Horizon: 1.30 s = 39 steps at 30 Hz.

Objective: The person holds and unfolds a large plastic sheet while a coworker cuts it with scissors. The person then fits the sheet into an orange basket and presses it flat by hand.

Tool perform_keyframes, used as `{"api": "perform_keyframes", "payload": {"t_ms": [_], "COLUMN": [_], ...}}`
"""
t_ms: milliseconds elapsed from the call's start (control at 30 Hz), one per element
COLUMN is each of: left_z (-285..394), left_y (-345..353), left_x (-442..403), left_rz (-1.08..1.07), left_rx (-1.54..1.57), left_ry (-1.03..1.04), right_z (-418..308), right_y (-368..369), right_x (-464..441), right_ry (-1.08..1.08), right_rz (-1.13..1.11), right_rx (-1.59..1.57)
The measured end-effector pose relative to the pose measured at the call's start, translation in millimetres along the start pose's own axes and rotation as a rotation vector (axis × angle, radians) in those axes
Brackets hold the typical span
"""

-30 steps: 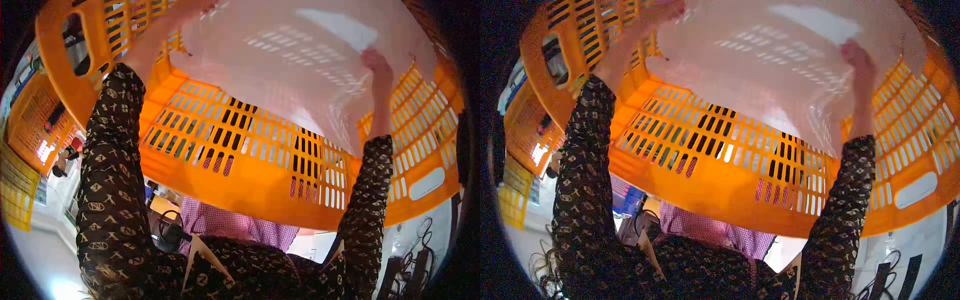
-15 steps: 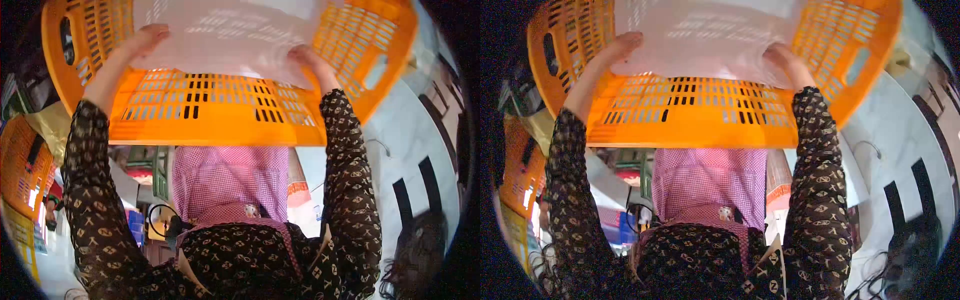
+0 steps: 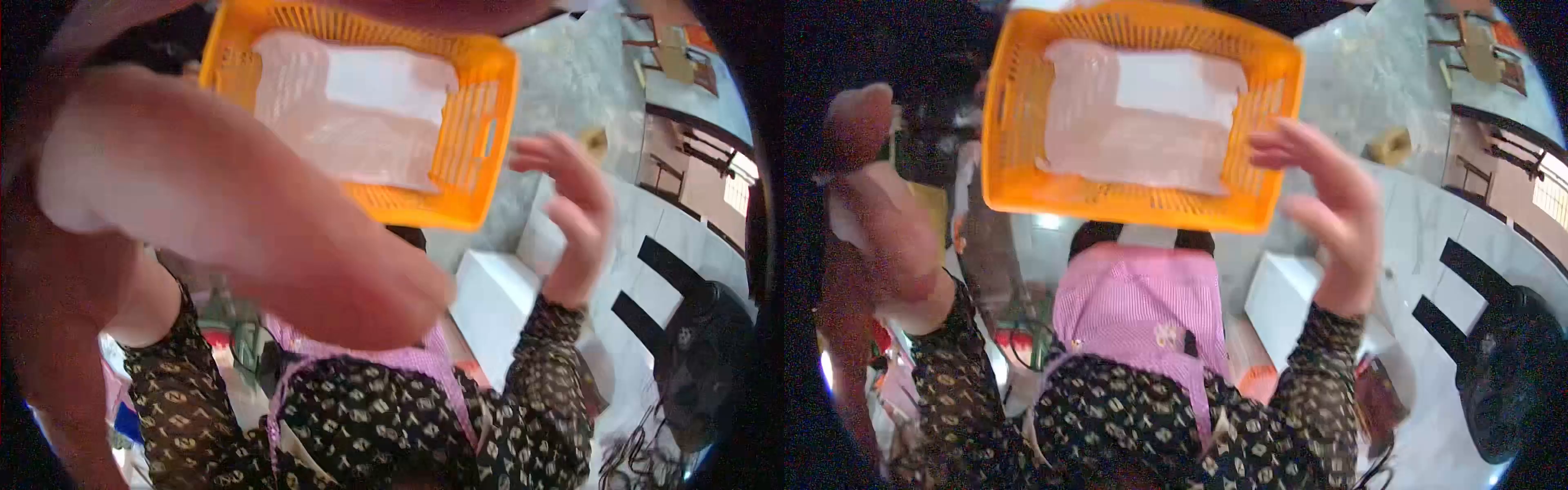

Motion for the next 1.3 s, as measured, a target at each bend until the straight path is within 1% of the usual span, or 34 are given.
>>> {"api": "perform_keyframes", "payload": {"t_ms": [33,100,167,233,300,400,433,500,567,633,667,700,733,767,800,833,867,900,933,967,1000,1033,1067,1100,1133,1167,1200,1233,1267,1300], "left_z": [26.0,70.4,103.4,130.4,150.2,165.2,172.0,176.4,186.2,197.4,201.3,206.3,209.6,211.3,213.5,216.6,220.3,224.5,227.4,228.0,224.0,216.2,207.2,189.7,174.4,153.5,137.4,126.2,109.6,95.8], "left_y": [0.5,5.5,9.5,13.6,9.3,5.0,44.5,52.0,61.1,62.0,62.2,65.1,66.8,67.8,67.8,66.7,65.8,64.4,62.0,59.7,56.6,56.6,58.6,59.3,62.6,66.7,70.4,73.6,81.1,89.4], "left_x": [-7.5,-16.5,-25.0,-27.0,-27.1,-27.4,-44.4,-41.3,-46.4,-54.3,-61.2,-62.4,-64.3,-66.9,-70.1,-70.5,-71.8,-72.4,-71.9,-69.7,-62.0,-49.8,-34.7,-21.3,-2.6,24.2,53.1,73.1,98.7,121.9], "left_rz": [-0.027,-0.066,-0.120,-0.147,-0.205,-0.240,-0.273,-0.291,-0.307,-0.310,-0.310,-0.307,-0.299,-0.283,-0.264,-0.235,-0.209,-0.178,-0.131,-0.066,0.025,0.131,0.266,0.250,0.308,0.303,0.330,0.357,0.401,0.445], "left_rx": [-0.040,-0.107,-0.171,-0.247,-0.307,-0.369,-0.395,-0.438,-0.474,-0.495,-0.504,-0.513,-0.522,-0.528,-0.526,-0.528,-0.534,-0.535,-0.530,-0.516,-0.504,-0.478,-0.459,-0.452,-0.369,-0.264,-0.263,-0.270,-0.180,-0.090], "left_ry": [0.039,0.095,0.135,0.177,0.189,0.188,0.193,0.197,0.196,0.172,0.155,0.139,0.120,0.100,0.082,0.059,0.042,0.027,0.006,-0.023,-0.067,-0.121,-0.159,-0.351,-0.542,-0.695,-0.815,-0.833,-0.932,-1.022], "right_z": [-57.3,-148.4,-207.0,-240.3,-263.5,-281.9,-269.7,-265.8,-261.1,-241.5,-211.3,-165.5,-100.1,-47.0,4.4,41.8,121.9,177.3,242.5,303.7,349.7,358.0,387.2,395.0,389.9,398.9,402.7,404.7,407.3,410.5], "right_y": [-5.2,-12.8,-14.0,-10.7,-3.4,2.6,-38.5,-47.9,-75.2,-114.0,-136.8,-157.7,-176.2,-176.5,-169.1,-151.8,-147.9,-131.2,-115.7,-95.9,-71.9,-56.5,-39.6,-32.1,-19.4,-8.3,-5.7,-3.3,-6.3,-16.1], "right_x": [10.6,40.7,65.6,80.5,88.2,90.8,111.6,121.7,131.7,127.6,113.3,99.6,86.3,68.4,60.2,62.9,72.8,93.1,125.2,153.7,188.5,231.9,265.0,293.5,308.2,317.9,316.1,315.1,311.2,296.7], "right_ry": [-0.173,-0.468,-0.679,-0.829,-0.933,-0.991,-1.010,-1.016,-0.992,-0.874,-0.733,-0.559,-0.341,-0.180,-0.011,0.067,0.270,0.336,0.529,0.647,0.756,1.175,1.176,1.297,1.352,1.340,1.310,1.283,1.289,1.257], "right_rz": [0.030,0.024,0.009,-0.049,-0.078,-0.099,-0.088,-0.085,-0.047,0.043,0.120,0.179,0.251,0.164,0.188,0.212,0.197,0.184,0.342,0.279,0.224,0.304,0.311,0.143,0.181,0.027,-0.048,-0.131,-0.165,-0.130], "right_rx": [-0.047,-0.093,-0.105,-0.094,-0.107,-0.120,-0.144,-0.161,-0.204,-0.302,-0.375,-0.457,-0.542,-0.555,-0.594,-0.729,-0.740,-0.734,-0.819,-0.754,-0.768,-0.524,-0.525,-0.294,-0.286,-0.334,-0.260,-0.182,-0.162,-0.106]}}
Point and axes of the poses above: each hand's wrist, its own x-axis away from the middle knuckle, its own y-axis out of the palm, z = x × y, the point moved 9 cm from there along -x, towards the middle knuckle, and after that the axes turned 12 degrees about y, right-handed, at the moved point
